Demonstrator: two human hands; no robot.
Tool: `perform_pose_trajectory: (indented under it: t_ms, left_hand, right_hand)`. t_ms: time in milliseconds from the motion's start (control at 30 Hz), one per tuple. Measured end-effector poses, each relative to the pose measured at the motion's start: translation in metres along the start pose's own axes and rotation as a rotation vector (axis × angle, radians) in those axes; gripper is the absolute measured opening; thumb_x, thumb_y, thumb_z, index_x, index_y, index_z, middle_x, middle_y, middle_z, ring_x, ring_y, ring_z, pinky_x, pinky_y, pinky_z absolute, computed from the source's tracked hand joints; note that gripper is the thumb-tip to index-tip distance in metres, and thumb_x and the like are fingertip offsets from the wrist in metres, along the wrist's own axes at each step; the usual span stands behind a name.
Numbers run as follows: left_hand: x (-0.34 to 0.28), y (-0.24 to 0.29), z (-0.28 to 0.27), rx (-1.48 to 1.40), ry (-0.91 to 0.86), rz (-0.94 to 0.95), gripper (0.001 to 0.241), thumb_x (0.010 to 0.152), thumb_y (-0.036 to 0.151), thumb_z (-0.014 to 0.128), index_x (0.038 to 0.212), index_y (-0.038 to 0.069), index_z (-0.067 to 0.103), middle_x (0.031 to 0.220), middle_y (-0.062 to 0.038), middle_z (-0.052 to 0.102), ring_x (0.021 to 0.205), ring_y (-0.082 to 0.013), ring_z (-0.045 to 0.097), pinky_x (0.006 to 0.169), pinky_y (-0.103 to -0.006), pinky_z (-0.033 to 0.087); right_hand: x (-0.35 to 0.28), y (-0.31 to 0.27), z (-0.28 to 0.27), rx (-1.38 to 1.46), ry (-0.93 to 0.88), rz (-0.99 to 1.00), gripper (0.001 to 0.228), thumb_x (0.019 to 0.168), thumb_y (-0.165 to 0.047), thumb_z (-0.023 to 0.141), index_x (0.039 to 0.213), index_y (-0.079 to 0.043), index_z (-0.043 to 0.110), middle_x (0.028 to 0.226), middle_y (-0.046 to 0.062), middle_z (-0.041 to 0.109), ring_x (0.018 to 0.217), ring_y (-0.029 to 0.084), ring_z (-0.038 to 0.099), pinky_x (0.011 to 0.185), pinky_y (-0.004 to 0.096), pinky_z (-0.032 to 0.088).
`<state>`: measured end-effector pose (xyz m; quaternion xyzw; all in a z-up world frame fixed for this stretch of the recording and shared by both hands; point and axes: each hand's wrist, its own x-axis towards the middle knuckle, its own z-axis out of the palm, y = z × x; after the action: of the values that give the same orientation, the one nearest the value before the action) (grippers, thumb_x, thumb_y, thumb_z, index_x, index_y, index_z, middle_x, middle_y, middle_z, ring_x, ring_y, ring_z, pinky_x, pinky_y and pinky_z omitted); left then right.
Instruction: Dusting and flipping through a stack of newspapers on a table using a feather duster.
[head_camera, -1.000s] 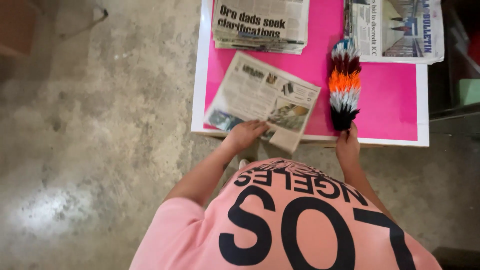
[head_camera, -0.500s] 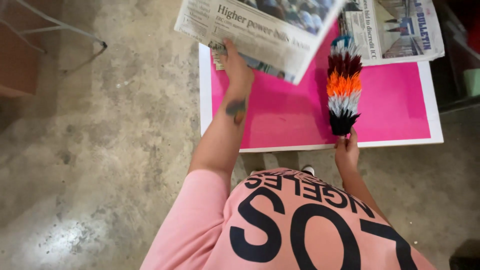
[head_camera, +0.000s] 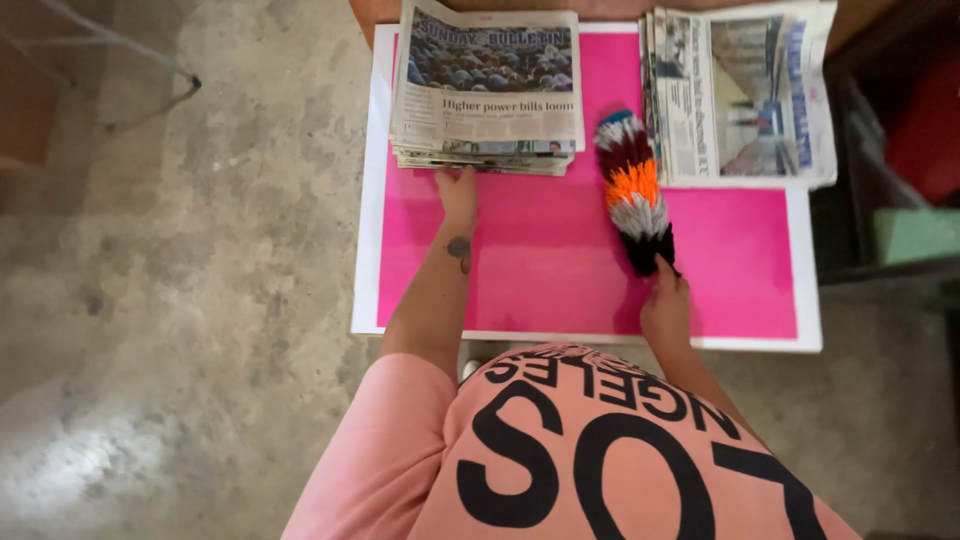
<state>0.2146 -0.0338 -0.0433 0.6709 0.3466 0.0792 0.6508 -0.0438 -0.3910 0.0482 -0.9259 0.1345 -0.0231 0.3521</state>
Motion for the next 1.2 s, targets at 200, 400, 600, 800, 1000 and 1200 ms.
perform_pose_trajectory:
  t_ms: [200, 400, 600, 800, 1000, 1200]
  left_hand:
    - [-0.027, 0.056, -0.021, 0.41, 0.4, 0.559, 0.06, 0.082, 0.021, 0.075, 0.137, 0.015, 0.053, 0.135, -0.023, 0.051, 0.127, -0.0469, 0.054, 0.108, -0.0574, 0.046]
    - [0.022, 0.087, -0.044, 0.6, 0.491, 0.847, 0.066, 0.082, 0.031, 0.077, 0.141, 0.013, 0.052, 0.14, -0.025, 0.051, 0.127, -0.047, 0.058, 0.107, -0.0523, 0.05]
    - [0.106, 0.086, -0.061, 0.645, 0.127, 0.676, 0.076, 0.092, 0.042, 0.067, 0.148, -0.002, 0.041, 0.139, -0.038, 0.049, 0.127, -0.0562, 0.055, 0.108, -0.0575, 0.048]
    - [0.177, 0.079, -0.05, 0.889, -0.167, 0.311, 0.079, 0.089, 0.076, 0.051, 0.135, 0.012, 0.047, 0.121, -0.022, 0.069, 0.114, -0.0406, 0.069, 0.1, -0.0526, 0.054]
    - [0.196, 0.074, -0.057, 0.989, -0.15, 0.274, 0.07, 0.087, 0.076, 0.052, 0.118, 0.013, 0.05, 0.112, -0.021, 0.067, 0.104, -0.0484, 0.07, 0.087, -0.0551, 0.058]
    - [0.095, 0.158, -0.132, 0.699, -0.419, 0.075, 0.07, 0.079, 0.045, 0.077, 0.124, -0.008, 0.064, 0.12, -0.035, 0.068, 0.117, -0.0506, 0.064, 0.102, -0.0554, 0.053]
  right_hand:
    - [0.077, -0.013, -0.03, -0.341, 0.041, -0.415, 0.05, 0.093, -0.005, 0.064, 0.142, -0.007, 0.064, 0.121, 0.031, 0.051, 0.112, 0.047, 0.064, 0.087, 0.053, 0.059]
    - [0.17, -0.086, -0.01, 0.0, 0.025, -0.569, 0.048, 0.103, -0.018, 0.058, 0.149, -0.006, 0.059, 0.13, 0.029, 0.051, 0.125, 0.049, 0.055, 0.102, 0.053, 0.048]
    - [0.296, -0.094, 0.114, 0.204, -0.159, -0.244, 0.058, 0.1, -0.026, 0.065, 0.148, 0.003, 0.051, 0.136, 0.034, 0.057, 0.129, 0.048, 0.054, 0.106, 0.055, 0.047]
    - [0.345, -0.088, 0.171, 0.183, -0.174, 0.159, 0.078, 0.1, -0.069, 0.052, 0.144, -0.005, 0.053, 0.143, 0.024, 0.057, 0.136, 0.036, 0.051, 0.115, 0.048, 0.038]
    - [0.311, -0.133, 0.158, 0.292, -0.115, 0.299, 0.095, 0.092, -0.076, 0.067, 0.136, 0.008, 0.061, 0.135, 0.032, 0.06, 0.134, 0.042, 0.051, 0.111, 0.05, 0.039]
    - [0.26, -0.163, 0.116, 0.243, -0.371, 0.369, 0.094, 0.079, -0.057, 0.085, 0.139, 0.011, 0.059, 0.138, 0.033, 0.057, 0.13, 0.045, 0.054, 0.101, 0.057, 0.047]
